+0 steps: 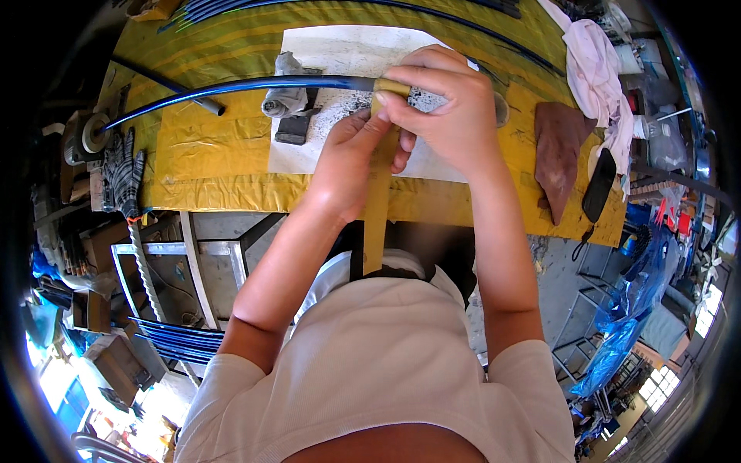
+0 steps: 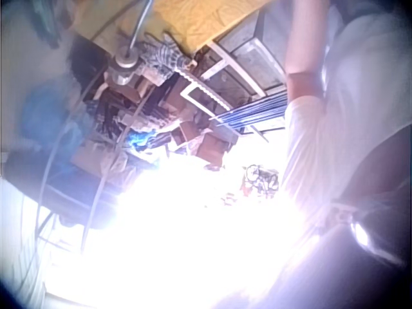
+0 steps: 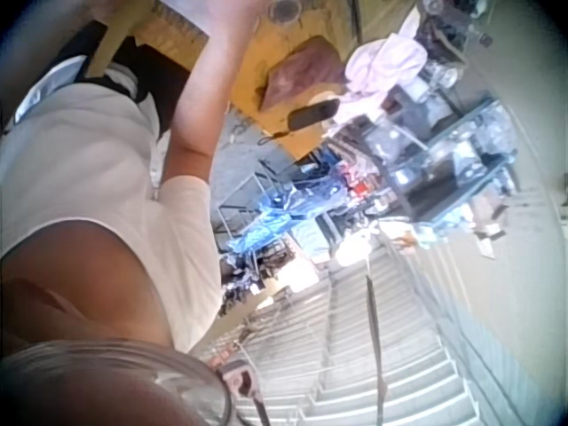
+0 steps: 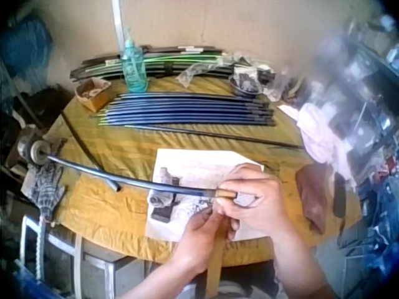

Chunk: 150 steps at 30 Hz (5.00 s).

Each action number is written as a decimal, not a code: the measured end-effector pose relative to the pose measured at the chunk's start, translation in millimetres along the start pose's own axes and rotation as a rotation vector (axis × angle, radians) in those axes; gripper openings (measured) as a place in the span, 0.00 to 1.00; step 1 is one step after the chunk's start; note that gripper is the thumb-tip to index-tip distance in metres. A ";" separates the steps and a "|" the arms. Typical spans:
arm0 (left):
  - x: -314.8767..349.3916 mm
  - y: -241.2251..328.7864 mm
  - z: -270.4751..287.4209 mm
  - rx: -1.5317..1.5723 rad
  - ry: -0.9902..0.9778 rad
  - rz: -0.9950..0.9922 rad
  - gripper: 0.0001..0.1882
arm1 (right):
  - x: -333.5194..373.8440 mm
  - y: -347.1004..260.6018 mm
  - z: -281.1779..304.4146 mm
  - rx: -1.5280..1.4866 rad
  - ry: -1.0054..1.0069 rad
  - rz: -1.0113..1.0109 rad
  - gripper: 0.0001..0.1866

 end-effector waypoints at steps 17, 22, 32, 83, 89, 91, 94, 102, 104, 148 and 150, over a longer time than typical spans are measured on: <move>0.5 2.7 5.6 0.026 -0.003 0.012 0.12 | -3.4 -6.5 -3.0 -0.024 -0.025 -0.011 0.10; 1.9 13.0 15.1 -0.003 0.009 -0.004 0.12 | -10.1 -10.5 -16.0 -0.065 -0.043 -0.026 0.10; 1.8 13.4 16.0 -0.036 0.046 -0.031 0.12 | -11.3 -7.5 -19.5 -0.047 -0.038 -0.032 0.10; 1.8 7.1 2.8 -0.025 0.027 -0.036 0.14 | 0.3 -3.6 -9.4 -0.097 -0.004 -0.065 0.09; -3.8 -7.2 -11.0 -0.004 -0.015 -0.010 0.15 | 7.9 1.2 9.8 -0.142 -0.006 -0.088 0.10; -4.5 -7.7 -13.6 -0.012 -0.030 -0.009 0.14 | 9.1 2.3 13.3 -0.150 0.003 -0.086 0.10; -4.5 -7.6 -12.7 -0.010 -0.045 0.002 0.13 | 9.4 3.6 14.1 -0.117 0.014 -0.070 0.10; -0.2 3.6 -1.7 -0.007 0.032 -0.012 0.14 | 3.0 0.1 -4.6 -0.119 -0.004 -0.104 0.10; 1.3 6.5 4.4 -0.002 0.029 -0.011 0.14 | 0.7 -6.6 -10.7 -0.143 -0.029 -0.159 0.10; -16.0 -31.0 -41.7 0.125 0.013 0.049 0.12 | 8.1 -0.5 48.3 -0.062 -0.120 -0.381 0.14; -19.7 -34.1 -42.8 0.119 0.045 0.058 0.12 | 9.7 3.8 45.9 -0.029 -0.131 -0.347 0.14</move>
Point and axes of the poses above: each hand's wrist, its own x-axis away from the middle knuckle, its own z-axis out of the back of the hand, y = z × x, the point moved 1 cm from there along -x, towards the middle knuckle, and after that the axes turned 8 degrees about -z, right-handed, at the moved point
